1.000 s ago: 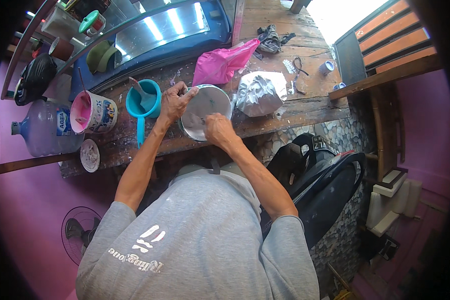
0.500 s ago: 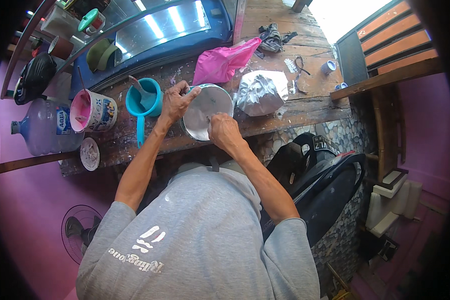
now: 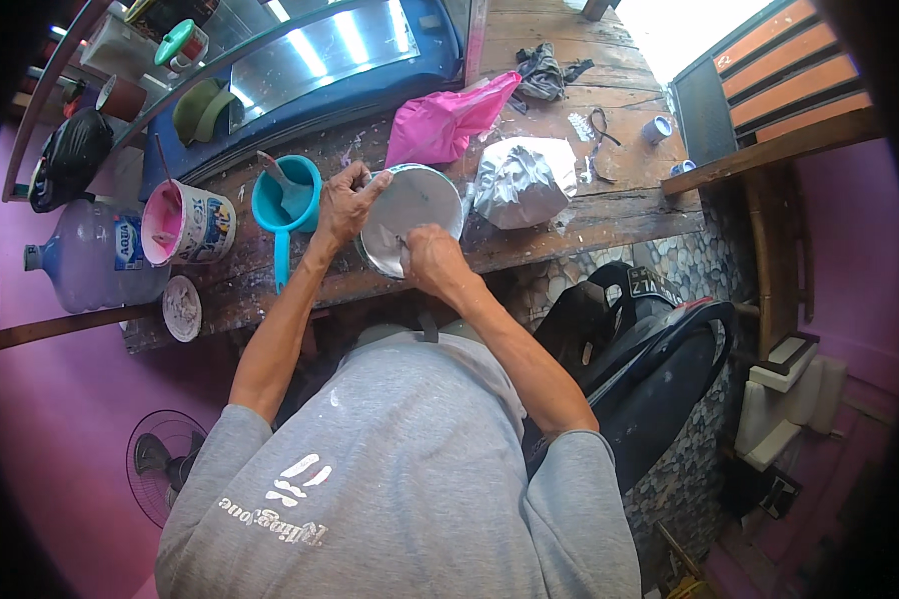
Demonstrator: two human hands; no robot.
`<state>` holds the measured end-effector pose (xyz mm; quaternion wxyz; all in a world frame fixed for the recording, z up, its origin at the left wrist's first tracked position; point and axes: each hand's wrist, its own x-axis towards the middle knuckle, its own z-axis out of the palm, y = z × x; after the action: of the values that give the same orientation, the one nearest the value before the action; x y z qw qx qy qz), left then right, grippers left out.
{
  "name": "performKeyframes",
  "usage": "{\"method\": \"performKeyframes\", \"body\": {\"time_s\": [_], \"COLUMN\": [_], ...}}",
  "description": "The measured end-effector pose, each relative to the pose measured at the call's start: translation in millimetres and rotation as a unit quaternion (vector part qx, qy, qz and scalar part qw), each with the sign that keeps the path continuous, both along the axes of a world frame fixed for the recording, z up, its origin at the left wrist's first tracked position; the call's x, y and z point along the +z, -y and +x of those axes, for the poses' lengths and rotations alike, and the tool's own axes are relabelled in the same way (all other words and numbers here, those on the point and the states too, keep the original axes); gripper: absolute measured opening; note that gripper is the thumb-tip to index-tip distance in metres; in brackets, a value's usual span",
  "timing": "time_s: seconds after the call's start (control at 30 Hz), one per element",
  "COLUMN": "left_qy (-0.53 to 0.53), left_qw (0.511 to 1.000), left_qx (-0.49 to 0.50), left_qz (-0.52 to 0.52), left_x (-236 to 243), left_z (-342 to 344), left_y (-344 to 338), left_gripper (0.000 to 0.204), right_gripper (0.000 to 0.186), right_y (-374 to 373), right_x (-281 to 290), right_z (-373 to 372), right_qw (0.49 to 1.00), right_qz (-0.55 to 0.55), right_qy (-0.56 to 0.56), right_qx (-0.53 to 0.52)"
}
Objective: The person adds a powdery material from a bag into a plastic container, then mixes it with water using a spatula to prepare a smooth compound.
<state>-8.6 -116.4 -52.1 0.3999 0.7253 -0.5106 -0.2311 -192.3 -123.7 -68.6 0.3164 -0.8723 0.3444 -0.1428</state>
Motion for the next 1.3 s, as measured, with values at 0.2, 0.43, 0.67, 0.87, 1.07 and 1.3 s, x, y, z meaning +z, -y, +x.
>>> {"method": "performKeyframes", "body": {"time_s": [0.2, 0.43, 0.67, 0.87, 1.07, 1.3], "left_qy": [0.000, -0.008, -0.005, -0.014, -0.011, -0.019], "left_qw": [1.000, 1.000, 1.000, 1.000, 1.000, 1.000], "left_qx": [-0.006, 0.000, 0.011, 0.011, 0.010, 0.020], "left_qz": [-0.002, -0.005, -0.013, -0.001, -0.011, 0.003], "left_x": [-0.9, 2.9, -2.6, -3.5, -2.8, -6.4], "left_z": [2.8, -2.8, -4.3, -3.4, -2.7, 1.3], "left_y": [-2.0, -2.2, -3.0, -2.5, -4.3, -5.6], "left_gripper": [0.047, 0.047, 0.047, 0.048, 0.047, 0.048], "right_gripper": [0.016, 0.015, 0.015, 0.017, 0.015, 0.016], "right_y": [9.1, 1.5, 0.2, -7.3, 3.0, 7.7], "right_x": [-2.0, -10.2, 3.6, 0.9, 11.3, 15.3], "right_z": [-10.9, -6.2, -5.1, 0.7, -4.5, -2.1], "right_qw": [0.999, 0.999, 0.996, 0.998, 0.997, 0.999], "right_qz": [-0.007, -0.032, -0.013, 0.009, 0.034, 0.034], "right_qy": [-0.036, -0.038, -0.075, -0.027, 0.053, 0.038], "right_qx": [-0.015, 0.010, -0.046, -0.052, -0.051, -0.016]}}
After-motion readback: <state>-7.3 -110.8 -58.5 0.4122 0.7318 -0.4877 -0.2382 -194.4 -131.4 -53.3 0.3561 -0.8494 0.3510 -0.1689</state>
